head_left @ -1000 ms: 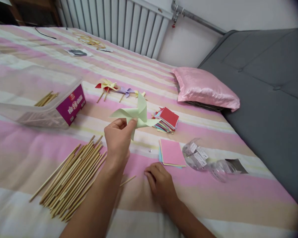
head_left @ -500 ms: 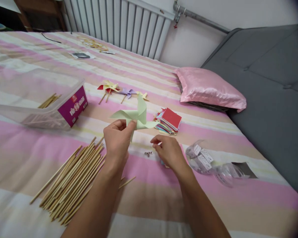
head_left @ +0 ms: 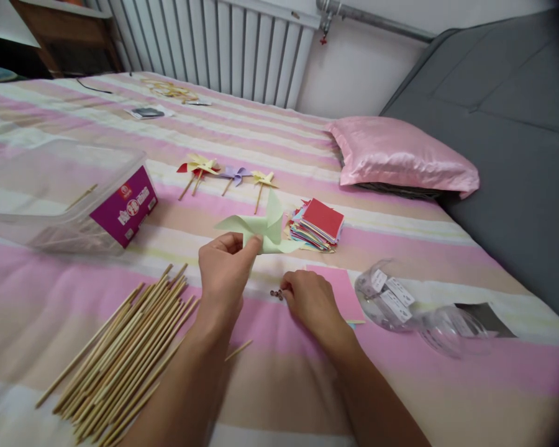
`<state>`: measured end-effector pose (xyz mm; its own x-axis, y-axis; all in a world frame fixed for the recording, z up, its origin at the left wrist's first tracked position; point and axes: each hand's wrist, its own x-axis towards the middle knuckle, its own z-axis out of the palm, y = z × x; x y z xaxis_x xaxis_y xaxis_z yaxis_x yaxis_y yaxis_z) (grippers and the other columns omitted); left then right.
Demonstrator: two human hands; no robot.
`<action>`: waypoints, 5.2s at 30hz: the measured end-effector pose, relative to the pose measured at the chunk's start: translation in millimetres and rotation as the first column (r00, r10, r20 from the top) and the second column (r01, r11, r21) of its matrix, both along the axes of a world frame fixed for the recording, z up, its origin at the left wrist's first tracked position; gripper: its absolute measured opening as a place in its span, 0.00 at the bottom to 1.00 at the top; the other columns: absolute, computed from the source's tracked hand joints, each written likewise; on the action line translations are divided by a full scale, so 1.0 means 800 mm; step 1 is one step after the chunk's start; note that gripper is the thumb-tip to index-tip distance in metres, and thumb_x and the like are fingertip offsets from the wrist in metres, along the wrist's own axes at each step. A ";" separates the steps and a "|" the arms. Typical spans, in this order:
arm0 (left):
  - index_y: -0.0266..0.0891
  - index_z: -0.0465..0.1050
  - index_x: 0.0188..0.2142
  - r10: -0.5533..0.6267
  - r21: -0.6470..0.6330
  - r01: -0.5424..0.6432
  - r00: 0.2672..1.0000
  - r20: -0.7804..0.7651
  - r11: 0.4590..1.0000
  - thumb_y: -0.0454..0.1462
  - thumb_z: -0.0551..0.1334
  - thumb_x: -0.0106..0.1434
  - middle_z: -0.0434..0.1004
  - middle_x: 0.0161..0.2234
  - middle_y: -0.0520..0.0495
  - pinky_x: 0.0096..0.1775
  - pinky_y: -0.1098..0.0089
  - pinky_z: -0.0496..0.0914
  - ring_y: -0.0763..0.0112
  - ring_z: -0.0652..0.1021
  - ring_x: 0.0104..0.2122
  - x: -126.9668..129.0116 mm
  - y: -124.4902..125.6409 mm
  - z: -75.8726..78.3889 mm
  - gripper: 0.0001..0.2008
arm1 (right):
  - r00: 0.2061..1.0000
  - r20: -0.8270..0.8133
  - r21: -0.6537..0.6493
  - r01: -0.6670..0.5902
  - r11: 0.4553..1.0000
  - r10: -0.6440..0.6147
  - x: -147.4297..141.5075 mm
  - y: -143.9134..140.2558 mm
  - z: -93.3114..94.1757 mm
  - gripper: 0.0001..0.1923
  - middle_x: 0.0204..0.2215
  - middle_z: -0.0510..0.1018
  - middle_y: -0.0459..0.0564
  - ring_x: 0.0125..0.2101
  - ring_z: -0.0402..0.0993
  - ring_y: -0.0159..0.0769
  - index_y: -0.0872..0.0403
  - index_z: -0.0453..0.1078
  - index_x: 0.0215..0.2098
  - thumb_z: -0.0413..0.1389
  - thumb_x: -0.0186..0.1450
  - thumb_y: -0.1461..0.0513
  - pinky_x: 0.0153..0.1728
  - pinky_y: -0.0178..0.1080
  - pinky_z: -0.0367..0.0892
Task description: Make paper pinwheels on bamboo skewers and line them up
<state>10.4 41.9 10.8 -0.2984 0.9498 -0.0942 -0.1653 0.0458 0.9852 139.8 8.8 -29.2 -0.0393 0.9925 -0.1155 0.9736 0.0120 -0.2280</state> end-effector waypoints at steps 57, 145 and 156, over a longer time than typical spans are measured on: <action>0.36 0.69 0.18 -0.007 -0.008 0.007 1.000 -0.013 1.000 0.38 0.66 0.44 0.62 0.13 0.57 0.18 0.75 0.53 0.79 0.64 0.15 -0.004 0.003 -0.005 0.09 | 0.927 -0.364 0.177 0.165 0.970 -0.091 0.009 0.027 -0.024 0.13 0.32 0.77 0.51 0.33 0.72 0.35 0.54 0.74 0.35 0.48 0.60 0.69 0.36 0.35 0.61; 0.37 0.57 0.13 -0.432 0.110 0.432 0.901 -0.025 0.895 0.42 0.65 0.50 0.50 0.15 0.58 0.18 0.76 0.51 0.81 0.55 0.17 0.016 -0.023 0.007 0.20 | 0.726 -0.684 0.510 0.407 0.758 0.070 0.007 -0.028 0.075 0.04 0.41 0.69 0.48 0.45 0.66 0.39 0.47 0.75 0.29 0.59 0.57 0.57 0.46 0.44 0.60; 0.35 0.72 0.19 -0.382 0.172 0.409 0.908 -0.172 0.896 0.37 0.64 0.52 0.68 0.18 0.53 0.26 0.74 0.61 0.76 0.67 0.22 0.016 -0.026 0.011 0.09 | 0.511 -0.857 0.317 0.433 0.844 0.059 0.004 -0.028 0.073 0.06 0.29 0.72 0.44 0.38 0.69 0.37 0.51 0.68 0.28 0.59 0.57 0.58 0.42 0.41 0.61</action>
